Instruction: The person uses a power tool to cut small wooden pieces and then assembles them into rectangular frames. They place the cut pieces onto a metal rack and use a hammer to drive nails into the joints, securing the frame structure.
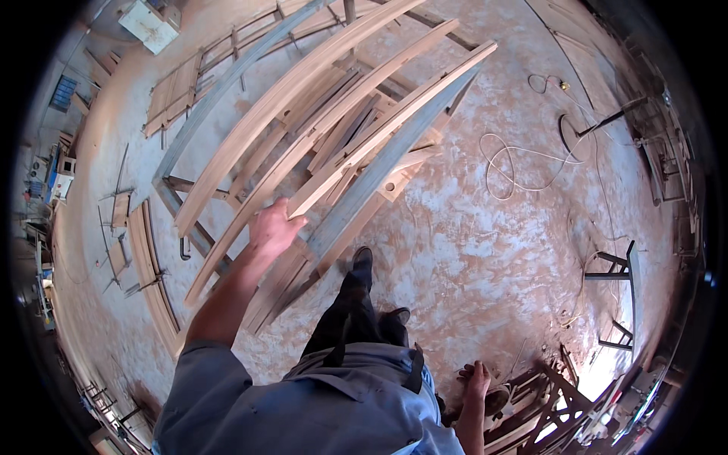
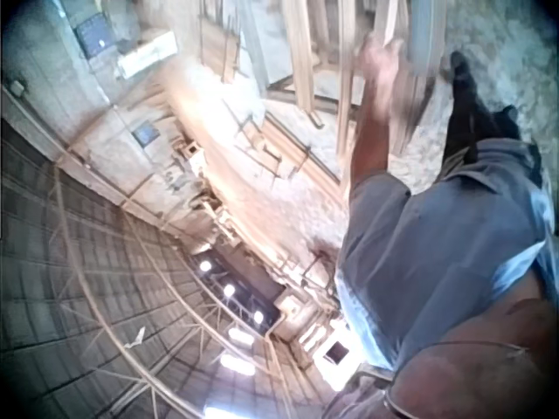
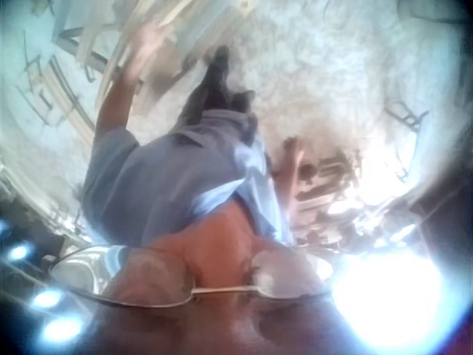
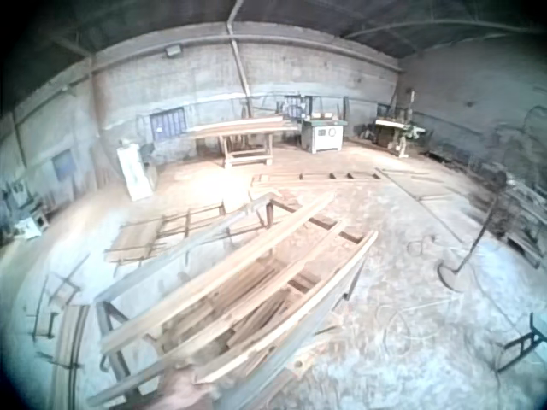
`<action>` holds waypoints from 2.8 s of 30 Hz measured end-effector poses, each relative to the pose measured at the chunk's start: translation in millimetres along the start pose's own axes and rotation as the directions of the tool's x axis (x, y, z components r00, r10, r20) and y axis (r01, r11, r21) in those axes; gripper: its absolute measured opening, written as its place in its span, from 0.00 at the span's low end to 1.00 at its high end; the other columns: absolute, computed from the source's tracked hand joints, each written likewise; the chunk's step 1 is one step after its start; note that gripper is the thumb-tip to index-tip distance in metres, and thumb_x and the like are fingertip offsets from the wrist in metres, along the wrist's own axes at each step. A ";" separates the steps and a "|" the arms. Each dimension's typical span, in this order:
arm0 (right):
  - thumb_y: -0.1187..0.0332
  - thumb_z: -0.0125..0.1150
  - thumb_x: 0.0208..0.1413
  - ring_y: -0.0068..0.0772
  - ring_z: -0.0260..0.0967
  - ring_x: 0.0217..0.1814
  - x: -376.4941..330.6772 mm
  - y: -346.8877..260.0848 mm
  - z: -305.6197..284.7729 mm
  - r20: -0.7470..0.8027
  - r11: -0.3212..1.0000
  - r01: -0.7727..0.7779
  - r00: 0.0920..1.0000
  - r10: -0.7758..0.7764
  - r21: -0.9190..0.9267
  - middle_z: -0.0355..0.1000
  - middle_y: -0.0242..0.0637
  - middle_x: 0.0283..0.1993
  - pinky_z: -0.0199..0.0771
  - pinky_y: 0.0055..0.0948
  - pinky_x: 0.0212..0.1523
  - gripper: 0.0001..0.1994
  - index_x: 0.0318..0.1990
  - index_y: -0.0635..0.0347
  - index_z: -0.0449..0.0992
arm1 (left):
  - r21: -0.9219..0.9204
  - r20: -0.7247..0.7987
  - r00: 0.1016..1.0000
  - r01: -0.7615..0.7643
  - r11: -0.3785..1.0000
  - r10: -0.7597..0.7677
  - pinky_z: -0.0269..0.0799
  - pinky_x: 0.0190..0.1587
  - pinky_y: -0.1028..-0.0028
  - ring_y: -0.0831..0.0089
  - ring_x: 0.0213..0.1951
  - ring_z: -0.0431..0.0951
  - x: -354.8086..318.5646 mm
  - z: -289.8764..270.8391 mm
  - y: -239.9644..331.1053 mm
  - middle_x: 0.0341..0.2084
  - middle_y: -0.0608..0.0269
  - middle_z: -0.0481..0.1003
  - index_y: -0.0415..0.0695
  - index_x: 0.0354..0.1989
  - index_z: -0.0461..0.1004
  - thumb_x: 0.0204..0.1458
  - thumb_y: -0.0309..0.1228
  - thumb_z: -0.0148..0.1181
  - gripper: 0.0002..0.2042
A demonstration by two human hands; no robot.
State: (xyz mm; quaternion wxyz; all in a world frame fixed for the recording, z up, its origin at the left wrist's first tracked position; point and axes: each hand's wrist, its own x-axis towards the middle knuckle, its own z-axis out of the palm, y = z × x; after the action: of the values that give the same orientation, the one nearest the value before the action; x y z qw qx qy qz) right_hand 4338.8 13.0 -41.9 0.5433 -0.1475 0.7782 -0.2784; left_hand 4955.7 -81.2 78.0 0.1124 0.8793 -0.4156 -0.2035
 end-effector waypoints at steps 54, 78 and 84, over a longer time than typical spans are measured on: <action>0.56 0.60 0.60 0.23 0.64 0.21 -154.0 509.9 -792.9 -0.737 0.224 0.718 0.558 0.381 0.659 0.68 0.30 0.30 0.63 0.23 0.17 0.18 0.51 0.55 0.69 | -0.420 0.765 0.295 -0.444 0.791 0.572 0.67 0.22 0.78 0.78 0.18 0.69 -762.5 309.9 277.7 0.21 0.65 0.69 0.39 0.38 0.65 0.45 0.28 0.62 0.14; 0.51 0.55 0.62 0.26 0.64 0.24 -163.0 585.9 -868.4 -0.569 0.132 0.562 0.745 0.348 0.817 0.73 0.29 0.29 0.61 0.23 0.21 0.14 0.37 0.51 0.72 | -0.361 0.912 0.136 -0.177 0.915 0.386 0.73 0.32 0.72 0.75 0.26 0.74 -807.7 334.7 348.3 0.33 0.58 0.72 0.32 0.62 0.60 0.47 0.24 0.58 0.30; 0.55 0.48 0.67 0.26 0.60 0.24 -206.2 550.1 -881.2 -0.711 -0.016 0.715 0.697 0.088 0.699 0.66 0.29 0.26 0.59 0.24 0.21 0.14 0.34 0.53 0.70 | -0.338 0.937 0.076 -0.052 0.940 0.342 0.74 0.32 0.72 0.74 0.26 0.74 -805.7 328.5 351.5 0.32 0.58 0.72 0.35 0.66 0.54 0.53 0.28 0.56 0.31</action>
State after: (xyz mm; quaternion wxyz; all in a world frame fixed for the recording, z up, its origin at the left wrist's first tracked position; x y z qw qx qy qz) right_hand 3636.9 804.1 13.4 0.1404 0.1609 0.4341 -0.8752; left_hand 4106.0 314.0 127.0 -0.0722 0.4336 -0.4735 -0.7633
